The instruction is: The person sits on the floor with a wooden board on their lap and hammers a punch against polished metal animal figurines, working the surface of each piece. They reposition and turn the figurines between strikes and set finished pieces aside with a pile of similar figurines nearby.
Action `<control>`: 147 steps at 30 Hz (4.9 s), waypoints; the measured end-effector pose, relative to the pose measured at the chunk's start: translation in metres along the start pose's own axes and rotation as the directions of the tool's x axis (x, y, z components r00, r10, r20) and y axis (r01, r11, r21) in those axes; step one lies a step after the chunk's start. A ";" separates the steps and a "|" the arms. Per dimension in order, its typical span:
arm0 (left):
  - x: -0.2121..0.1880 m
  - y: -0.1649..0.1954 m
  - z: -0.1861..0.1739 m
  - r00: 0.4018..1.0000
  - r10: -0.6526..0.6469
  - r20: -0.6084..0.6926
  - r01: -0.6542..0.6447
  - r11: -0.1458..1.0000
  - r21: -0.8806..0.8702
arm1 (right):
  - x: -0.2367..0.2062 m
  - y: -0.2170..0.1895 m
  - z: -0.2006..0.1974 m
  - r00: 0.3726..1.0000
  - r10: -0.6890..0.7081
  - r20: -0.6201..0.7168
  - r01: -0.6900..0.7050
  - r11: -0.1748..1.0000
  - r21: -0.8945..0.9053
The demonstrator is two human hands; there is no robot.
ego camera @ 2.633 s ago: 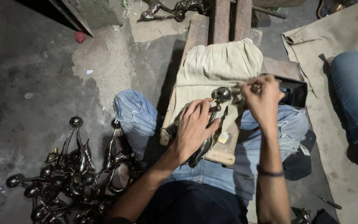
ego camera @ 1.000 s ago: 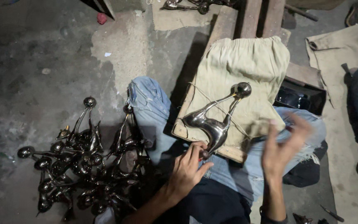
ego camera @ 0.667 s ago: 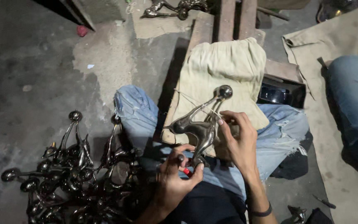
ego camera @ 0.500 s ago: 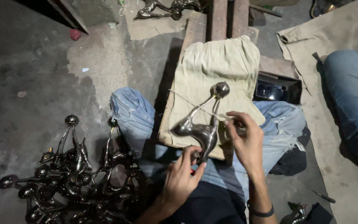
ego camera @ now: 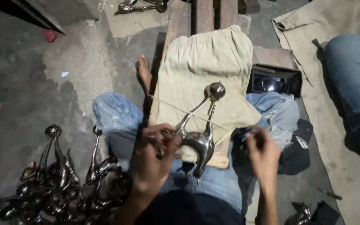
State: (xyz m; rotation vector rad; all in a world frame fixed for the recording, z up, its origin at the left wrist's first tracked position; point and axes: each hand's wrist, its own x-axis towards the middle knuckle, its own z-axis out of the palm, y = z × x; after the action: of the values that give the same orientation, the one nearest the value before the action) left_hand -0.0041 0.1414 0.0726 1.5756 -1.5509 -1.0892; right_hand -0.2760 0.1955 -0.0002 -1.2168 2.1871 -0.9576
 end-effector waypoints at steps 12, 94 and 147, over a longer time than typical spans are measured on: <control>0.086 0.035 0.015 0.783 0.468 0.409 -0.512 0.859 -0.004 | -0.001 0.057 0.071 0.968 -0.144 0.204 0.171 0.978 -0.121; 0.228 0.067 0.118 0.241 0.400 0.884 -0.731 0.674 -0.106 | 0.023 0.076 0.042 0.936 -0.021 -0.350 0.181 0.885 0.430; 0.203 0.006 0.118 0.437 0.642 0.630 -0.720 0.670 -0.183 | 0.093 -0.036 -0.047 0.940 -0.180 -0.291 0.304 0.831 0.467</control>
State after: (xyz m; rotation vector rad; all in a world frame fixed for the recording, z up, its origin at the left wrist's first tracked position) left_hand -0.1231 -0.0499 0.0052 0.4052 -2.4558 -1.0959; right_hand -0.3352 0.1191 0.0523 -1.1766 1.7775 -1.7369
